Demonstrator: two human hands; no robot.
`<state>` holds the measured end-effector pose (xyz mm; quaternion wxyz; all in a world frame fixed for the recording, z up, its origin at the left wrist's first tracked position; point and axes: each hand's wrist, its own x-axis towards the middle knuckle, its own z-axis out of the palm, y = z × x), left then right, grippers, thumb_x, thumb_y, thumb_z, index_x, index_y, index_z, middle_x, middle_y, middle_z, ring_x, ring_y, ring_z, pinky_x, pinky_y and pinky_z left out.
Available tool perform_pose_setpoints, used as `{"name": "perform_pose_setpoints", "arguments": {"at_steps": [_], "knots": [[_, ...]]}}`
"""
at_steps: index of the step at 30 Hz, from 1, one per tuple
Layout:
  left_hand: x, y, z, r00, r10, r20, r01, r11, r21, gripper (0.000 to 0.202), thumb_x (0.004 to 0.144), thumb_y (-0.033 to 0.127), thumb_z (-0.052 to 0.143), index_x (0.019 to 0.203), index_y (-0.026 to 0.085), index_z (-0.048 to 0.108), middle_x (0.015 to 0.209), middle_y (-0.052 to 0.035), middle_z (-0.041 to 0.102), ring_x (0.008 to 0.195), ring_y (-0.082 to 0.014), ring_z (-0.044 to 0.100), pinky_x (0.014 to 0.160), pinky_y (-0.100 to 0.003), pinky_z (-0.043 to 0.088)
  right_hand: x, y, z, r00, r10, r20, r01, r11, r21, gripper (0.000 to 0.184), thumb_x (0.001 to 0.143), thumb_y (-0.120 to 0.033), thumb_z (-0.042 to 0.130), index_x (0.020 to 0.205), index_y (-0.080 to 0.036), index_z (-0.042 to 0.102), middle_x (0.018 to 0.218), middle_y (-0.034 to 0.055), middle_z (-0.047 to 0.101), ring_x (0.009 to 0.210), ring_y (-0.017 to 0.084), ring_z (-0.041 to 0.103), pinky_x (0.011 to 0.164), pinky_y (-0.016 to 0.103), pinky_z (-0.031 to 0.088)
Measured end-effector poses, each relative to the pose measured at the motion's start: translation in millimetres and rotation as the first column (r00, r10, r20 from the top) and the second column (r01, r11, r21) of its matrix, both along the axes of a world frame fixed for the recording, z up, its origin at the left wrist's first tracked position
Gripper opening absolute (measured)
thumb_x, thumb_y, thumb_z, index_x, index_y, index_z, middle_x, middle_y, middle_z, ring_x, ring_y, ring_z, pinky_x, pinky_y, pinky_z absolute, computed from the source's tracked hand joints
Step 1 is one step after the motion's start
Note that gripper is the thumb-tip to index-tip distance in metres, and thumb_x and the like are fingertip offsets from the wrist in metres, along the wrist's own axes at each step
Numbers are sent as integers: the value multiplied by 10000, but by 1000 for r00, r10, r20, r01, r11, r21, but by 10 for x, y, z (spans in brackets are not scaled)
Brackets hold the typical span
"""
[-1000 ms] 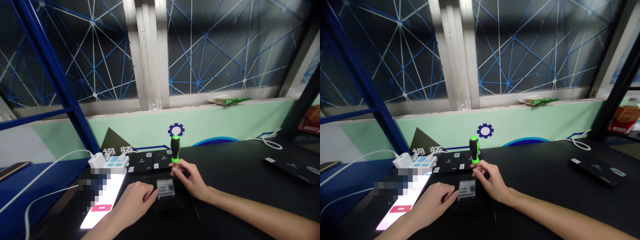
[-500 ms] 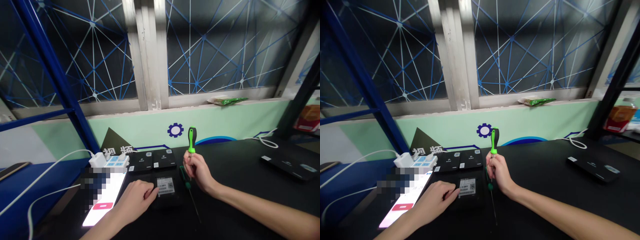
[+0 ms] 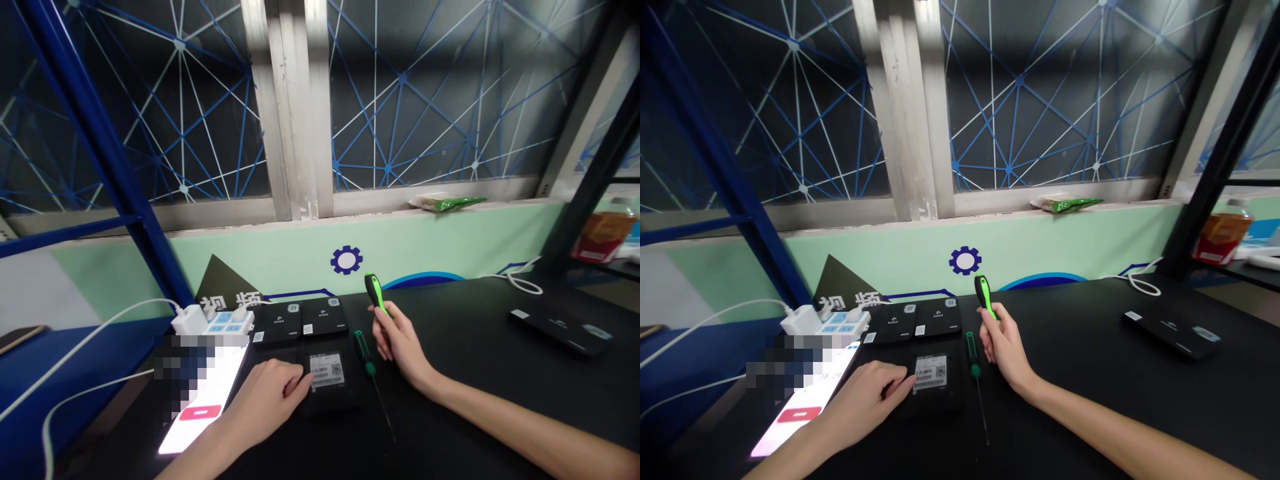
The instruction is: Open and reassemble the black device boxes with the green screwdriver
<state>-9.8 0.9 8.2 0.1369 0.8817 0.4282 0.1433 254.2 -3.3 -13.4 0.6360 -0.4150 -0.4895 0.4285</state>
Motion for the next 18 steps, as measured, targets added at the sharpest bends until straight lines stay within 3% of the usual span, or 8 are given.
{"name": "perform_pose_setpoints", "arguments": {"at_steps": [3,6,9,13,18], "knots": [[-2,1,-4,1000,1,-15,-1,1000,4,476,981,400,446,594,203,252,529,58,381,480,-111,336,509,-268,198,79,73,5,1000,-27,-14,27,1000,-7,417,868,-592,597,774,-187,560,582,-58,468,404,82,403,392,217,375],[-6,3,-10,999,10,-37,-10,1000,13,477,985,410,440,599,202,254,534,57,376,486,-113,342,513,-266,199,151,104,46,997,-67,47,68,998,-14,424,835,-571,657,729,-163,608,542,-62,427,396,74,389,373,209,321],[-8,1,-6,999,12,-51,-11,1000,18,476,987,412,433,602,202,250,535,57,367,490,-115,338,515,-265,201,192,95,90,993,-98,72,99,995,-15,424,839,-546,656,996,-152,658,511,-79,427,370,70,333,336,191,243],[-9,-4,9,998,12,-56,-11,1000,16,480,988,413,433,599,201,248,533,61,357,487,-112,334,510,-264,201,216,60,117,982,-113,153,112,994,17,630,880,-451,593,1411,-146,441,433,-79,519,340,105,384,359,197,304],[-4,1,13,999,3,-45,-2,1000,23,477,987,409,437,598,203,252,531,60,357,489,-116,322,509,-270,195,225,40,106,956,-90,279,91,996,12,593,828,-338,579,1380,-156,465,415,-86,537,345,133,475,407,221,370]]}}
